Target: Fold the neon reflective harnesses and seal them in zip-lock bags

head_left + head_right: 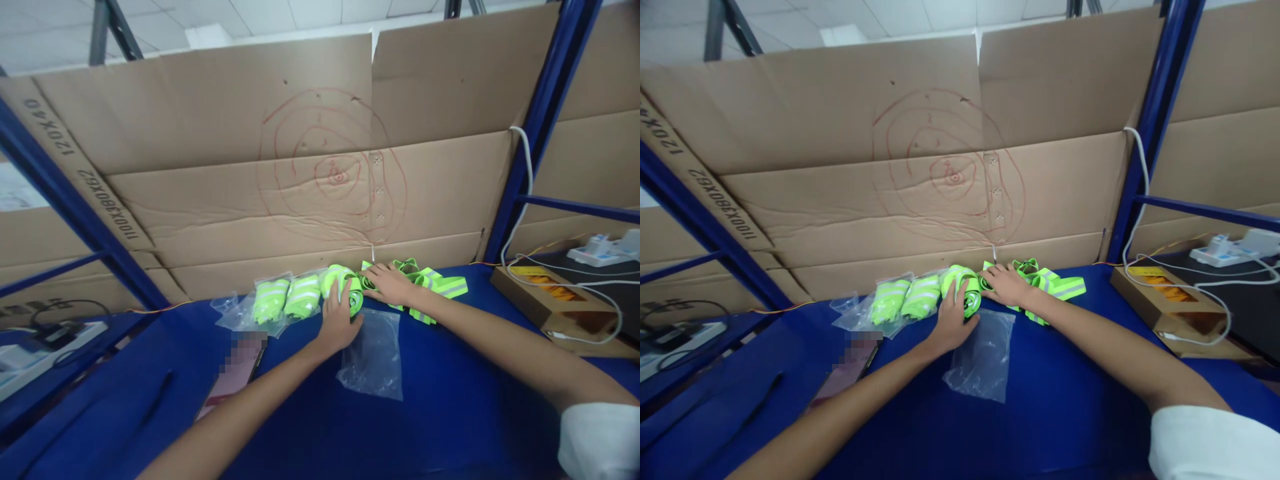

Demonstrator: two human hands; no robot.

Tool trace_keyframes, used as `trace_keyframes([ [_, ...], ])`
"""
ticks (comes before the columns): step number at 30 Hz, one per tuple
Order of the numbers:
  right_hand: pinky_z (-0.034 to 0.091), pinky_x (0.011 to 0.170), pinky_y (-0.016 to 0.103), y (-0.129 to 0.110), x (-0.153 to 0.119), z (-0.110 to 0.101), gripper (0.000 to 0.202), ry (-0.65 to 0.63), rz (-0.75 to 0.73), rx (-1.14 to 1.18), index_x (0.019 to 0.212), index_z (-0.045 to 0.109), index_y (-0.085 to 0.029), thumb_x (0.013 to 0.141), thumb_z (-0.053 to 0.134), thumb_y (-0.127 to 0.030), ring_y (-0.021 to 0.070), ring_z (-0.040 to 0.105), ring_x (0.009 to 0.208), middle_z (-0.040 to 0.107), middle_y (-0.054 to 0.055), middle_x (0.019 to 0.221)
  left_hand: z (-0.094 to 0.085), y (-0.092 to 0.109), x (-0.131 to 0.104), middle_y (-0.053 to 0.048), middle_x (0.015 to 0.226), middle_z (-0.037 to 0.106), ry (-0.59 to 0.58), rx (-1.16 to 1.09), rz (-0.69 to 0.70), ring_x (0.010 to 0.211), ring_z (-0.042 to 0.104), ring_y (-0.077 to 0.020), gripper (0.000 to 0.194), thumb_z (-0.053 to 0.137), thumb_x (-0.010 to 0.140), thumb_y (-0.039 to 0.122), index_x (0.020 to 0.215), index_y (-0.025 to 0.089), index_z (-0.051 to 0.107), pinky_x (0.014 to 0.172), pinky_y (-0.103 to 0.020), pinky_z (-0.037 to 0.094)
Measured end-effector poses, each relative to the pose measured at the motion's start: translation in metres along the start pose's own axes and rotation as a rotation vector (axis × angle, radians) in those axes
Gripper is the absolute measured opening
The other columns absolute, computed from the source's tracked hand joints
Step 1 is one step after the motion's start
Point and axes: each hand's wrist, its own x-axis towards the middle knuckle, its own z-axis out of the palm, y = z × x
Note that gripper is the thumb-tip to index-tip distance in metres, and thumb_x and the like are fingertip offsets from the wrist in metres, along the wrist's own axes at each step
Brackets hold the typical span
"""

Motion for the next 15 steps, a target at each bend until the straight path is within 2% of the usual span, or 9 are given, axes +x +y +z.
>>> trace_keyframes([
  [5,0.042,0.101,0.045,-0.001,0.006,0.006,0.053,-0.002,-0.061,-0.039,0.145,0.055,-0.017,0.106,0.048,-0.052,0.0331,0.060,0.122,0.065,0.019,0.134,0.015,0.007,-0.003,-0.018,0.176,-0.001,0.008,-0.032,-0.082,0.165,0.002,-0.0356,0.093,0.063,0.087,0.025,0.167,0.023,0.016,0.130,-0.064,0.011],
  [15,0.040,0.098,0.043,-0.004,0.005,0.010,0.049,0.014,-0.079,-0.075,0.141,0.057,-0.016,0.107,0.046,-0.048,0.0324,0.059,0.121,0.065,0.018,0.131,0.012,0.011,-0.002,-0.018,0.176,-0.002,0.048,-0.079,-0.108,0.165,0.005,-0.0343,0.097,0.063,0.085,0.023,0.168,0.022,0.012,0.131,-0.061,0.015],
])
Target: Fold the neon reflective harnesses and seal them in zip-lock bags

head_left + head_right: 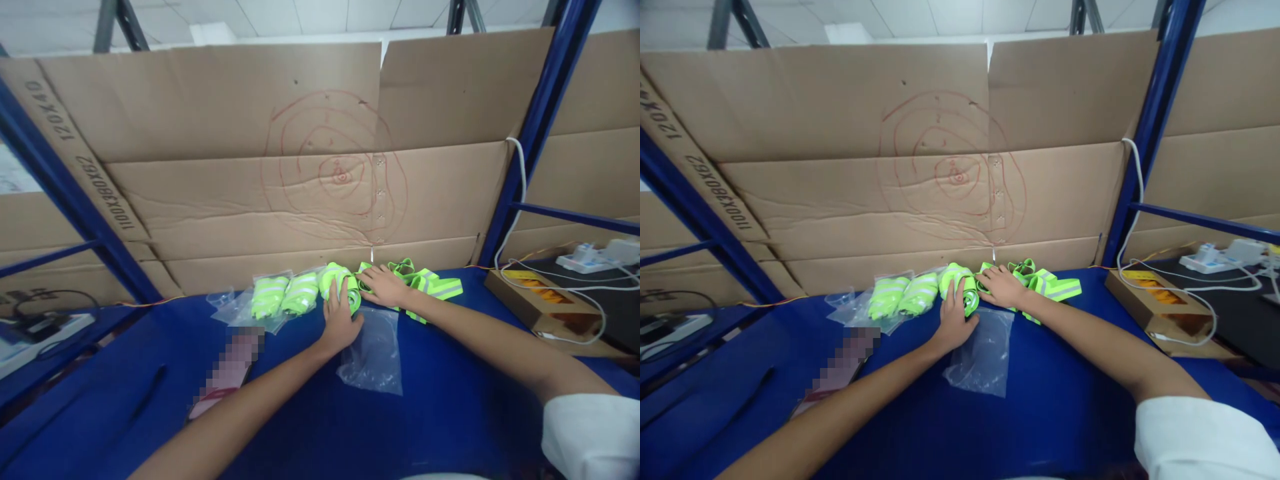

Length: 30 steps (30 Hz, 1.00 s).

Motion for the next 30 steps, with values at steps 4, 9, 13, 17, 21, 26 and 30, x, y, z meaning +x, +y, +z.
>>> trace_keyframes([
  [4,0.039,0.099,0.043,0.0012,0.0005,0.0013,0.049,-0.006,0.000,0.010,0.141,0.057,-0.015,0.107,0.045,-0.048,0.0325,0.059,0.121,0.064,0.019,0.132,-0.0002,0.0007,0.0000,-0.018,0.176,-0.003,0.000,-0.021,-0.004,0.165,0.003,-0.0343,0.098,0.063,0.084,0.023,0.168,0.022,0.012,0.131,-0.061,0.015],
  [9,0.039,0.099,0.043,0.0032,0.0001,0.0039,0.050,-0.007,-0.006,0.018,0.142,0.057,-0.015,0.107,0.045,-0.048,0.0330,0.058,0.122,0.064,0.019,0.132,-0.0013,0.0018,0.0002,-0.018,0.176,-0.004,-0.007,-0.034,-0.004,0.165,0.004,-0.0350,0.098,0.063,0.084,0.023,0.168,0.020,0.013,0.131,-0.063,0.014],
  [13,0.038,0.099,0.043,0.0041,-0.0001,0.0051,0.050,0.000,-0.007,0.017,0.142,0.056,-0.015,0.107,0.045,-0.047,0.0332,0.058,0.122,0.064,0.018,0.132,-0.0008,0.0012,0.0011,-0.018,0.176,-0.003,0.002,-0.039,-0.001,0.165,0.003,-0.0344,0.098,0.063,0.084,0.022,0.168,0.022,0.013,0.130,-0.063,0.015],
  [17,0.038,0.099,0.043,0.0038,-0.0004,0.0049,0.050,0.001,-0.008,0.018,0.142,0.057,-0.014,0.106,0.045,-0.048,0.0337,0.057,0.122,0.064,0.019,0.132,0.0005,0.0003,0.0023,-0.018,0.176,-0.003,0.011,-0.042,0.001,0.165,0.003,-0.0346,0.098,0.064,0.083,0.022,0.168,0.023,0.015,0.130,-0.062,0.017],
  [21,0.038,0.099,0.043,0.0033,-0.0008,0.0042,0.050,0.001,-0.001,0.025,0.141,0.057,-0.013,0.106,0.045,-0.047,0.0350,0.056,0.121,0.063,0.020,0.132,0.0021,-0.0011,0.0021,-0.017,0.176,-0.004,0.020,-0.047,0.010,0.165,0.004,-0.0350,0.098,0.064,0.083,0.021,0.168,0.024,0.015,0.130,-0.063,0.016],
  [26,0.037,0.098,0.044,0.0039,-0.0008,0.0049,0.051,-0.003,0.002,0.041,0.141,0.057,-0.013,0.106,0.046,-0.047,0.0363,0.056,0.121,0.063,0.021,0.133,0.0035,-0.0032,0.0015,-0.016,0.176,-0.005,0.021,-0.049,0.023,0.165,0.006,-0.0350,0.098,0.062,0.084,0.021,0.168,0.026,0.013,0.130,-0.064,0.017],
  [30,0.037,0.098,0.043,0.0039,-0.0013,0.0049,0.051,-0.002,0.003,0.052,0.141,0.057,-0.013,0.106,0.046,-0.048,0.0357,0.055,0.122,0.063,0.020,0.133,0.0033,-0.0028,0.0017,-0.017,0.176,-0.003,0.024,-0.050,0.022,0.165,0.007,-0.0351,0.096,0.063,0.084,0.022,0.168,0.025,0.015,0.130,-0.063,0.018],
])
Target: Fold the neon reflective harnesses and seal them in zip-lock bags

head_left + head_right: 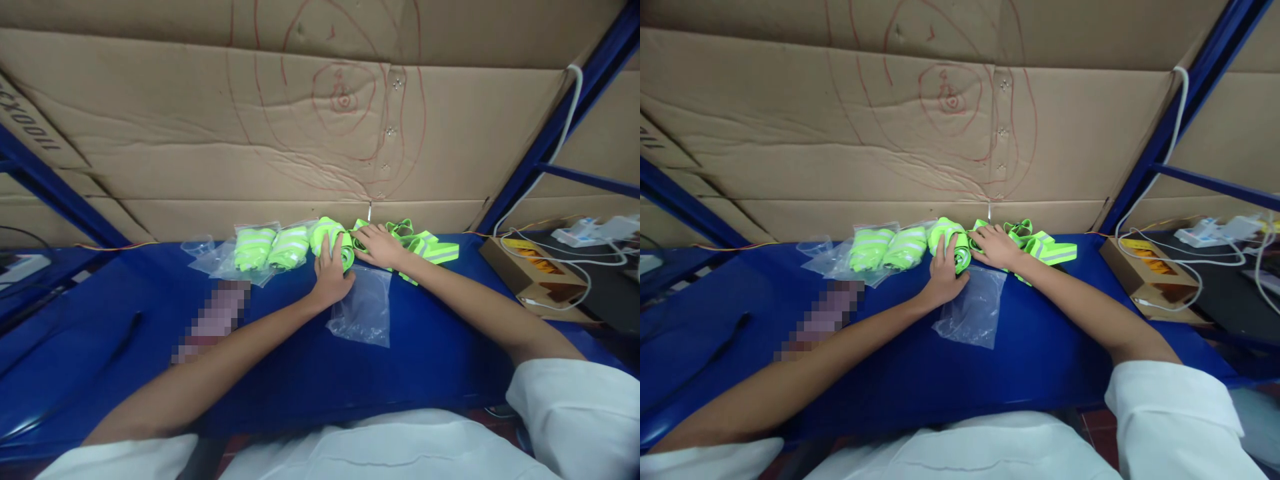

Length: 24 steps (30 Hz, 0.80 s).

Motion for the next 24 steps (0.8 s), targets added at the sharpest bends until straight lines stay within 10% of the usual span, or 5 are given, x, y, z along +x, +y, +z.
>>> trace_keyframes([
  [24,0.035,0.101,0.045,-0.004,-0.003,-0.007,0.053,-0.036,0.040,0.030,0.148,0.052,-0.013,0.107,0.040,-0.045,0.0356,0.053,0.124,0.060,0.020,0.141,-0.014,0.003,-0.003,-0.020,0.174,0.006,-0.072,-0.044,0.019,0.164,0.011,-0.0348,0.085,0.063,0.085,0.020,0.163,0.021,0.029,0.129,-0.060,0.021],
])
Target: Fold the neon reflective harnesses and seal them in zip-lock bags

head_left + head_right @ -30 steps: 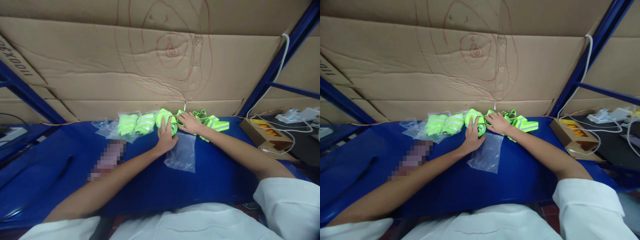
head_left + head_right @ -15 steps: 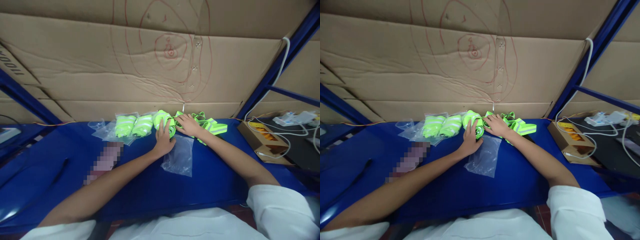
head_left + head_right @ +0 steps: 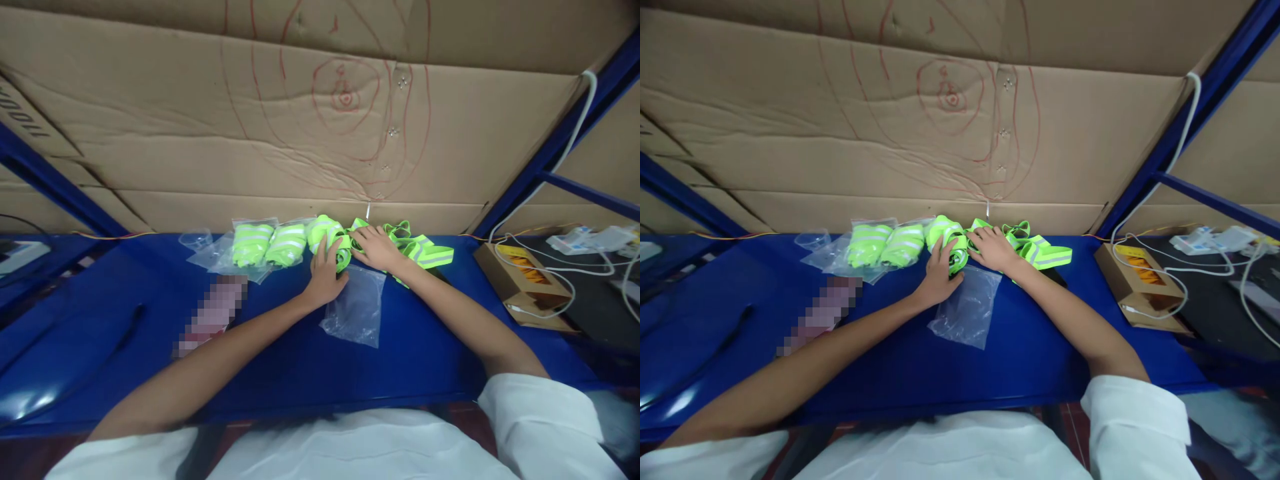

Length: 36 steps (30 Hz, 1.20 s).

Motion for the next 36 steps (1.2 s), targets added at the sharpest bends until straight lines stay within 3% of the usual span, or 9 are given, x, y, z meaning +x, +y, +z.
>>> trace_keyframes([
  [36,0.033,0.101,0.048,-0.0018,-0.0011,0.0017,0.055,-0.001,0.001,-0.018,0.145,0.053,-0.010,0.107,0.036,-0.046,0.0384,0.050,0.125,0.058,0.023,0.143,0.0002,0.0033,-0.0031,-0.018,0.174,0.009,-0.036,0.103,0.016,0.164,0.013,-0.0354,0.085,0.064,0.087,0.025,0.164,0.023,0.027,0.129,-0.061,0.021],
])
